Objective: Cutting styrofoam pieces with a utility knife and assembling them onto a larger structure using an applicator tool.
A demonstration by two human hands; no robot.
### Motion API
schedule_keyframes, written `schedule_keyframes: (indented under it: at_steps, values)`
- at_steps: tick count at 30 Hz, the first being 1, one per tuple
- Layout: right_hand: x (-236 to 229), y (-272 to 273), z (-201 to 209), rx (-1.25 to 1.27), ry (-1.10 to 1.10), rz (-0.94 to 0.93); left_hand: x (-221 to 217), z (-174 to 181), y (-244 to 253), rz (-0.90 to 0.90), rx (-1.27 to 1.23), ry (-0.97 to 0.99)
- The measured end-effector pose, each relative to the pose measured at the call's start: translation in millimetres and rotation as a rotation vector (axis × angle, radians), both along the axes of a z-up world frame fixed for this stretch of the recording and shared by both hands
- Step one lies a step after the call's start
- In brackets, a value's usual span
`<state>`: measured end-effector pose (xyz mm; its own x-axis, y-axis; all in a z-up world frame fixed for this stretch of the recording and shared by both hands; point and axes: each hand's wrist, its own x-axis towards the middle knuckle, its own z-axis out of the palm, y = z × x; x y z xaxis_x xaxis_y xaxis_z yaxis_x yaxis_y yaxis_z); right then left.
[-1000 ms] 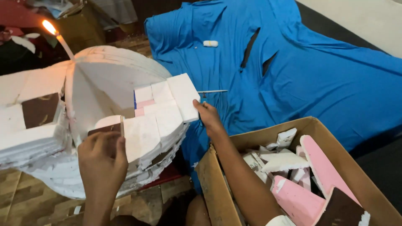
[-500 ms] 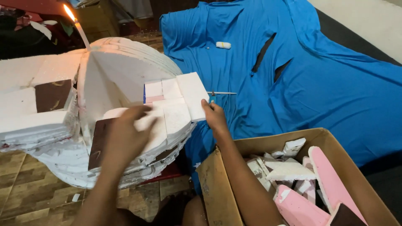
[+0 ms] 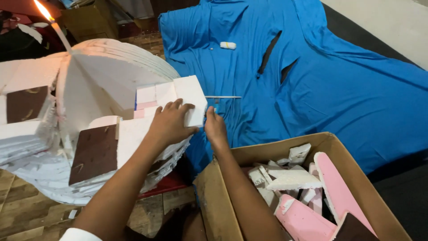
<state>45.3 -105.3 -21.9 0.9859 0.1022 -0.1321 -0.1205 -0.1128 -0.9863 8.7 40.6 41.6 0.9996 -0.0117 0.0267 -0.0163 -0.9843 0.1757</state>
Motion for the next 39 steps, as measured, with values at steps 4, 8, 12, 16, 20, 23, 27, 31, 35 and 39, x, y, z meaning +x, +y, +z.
schedule_keyframes:
  at_steps: [4,8,12,16,20,23,27,31,35,39]
  values:
    - [13,-2,-17,0.047,-0.132,-0.163,4,-2,2,-0.026,0.010,-0.009]
    - [11,-3,-15,0.087,-0.134,-0.252,2,0,1,-0.004,0.017,-0.035]
    - [6,-9,-9,0.202,-0.087,-0.156,-4,13,-5,0.011,-0.027,-0.011]
    - [1,-14,-6,0.214,-0.070,-0.121,-2,9,-7,0.007,0.011,-0.010]
    - [4,-15,-6,0.210,-0.052,-0.082,-1,7,-4,0.019,0.034,-0.009]
    - [5,-10,-16,0.115,-0.039,-0.057,0,-1,0,0.019,0.046,-0.006]
    - [10,-2,-30,-0.008,-0.078,-0.072,3,-10,3,0.022,0.030,-0.058]
    - [13,-1,-34,0.046,-0.079,-0.046,-15,-9,-9,0.043,0.062,-0.145]
    - [48,-1,-75,0.071,-0.097,-0.046,-57,-9,-26,-0.006,0.033,-0.334]
    - [36,-6,-47,0.136,-0.160,-0.204,-140,10,-35,-0.099,-0.592,-0.483]
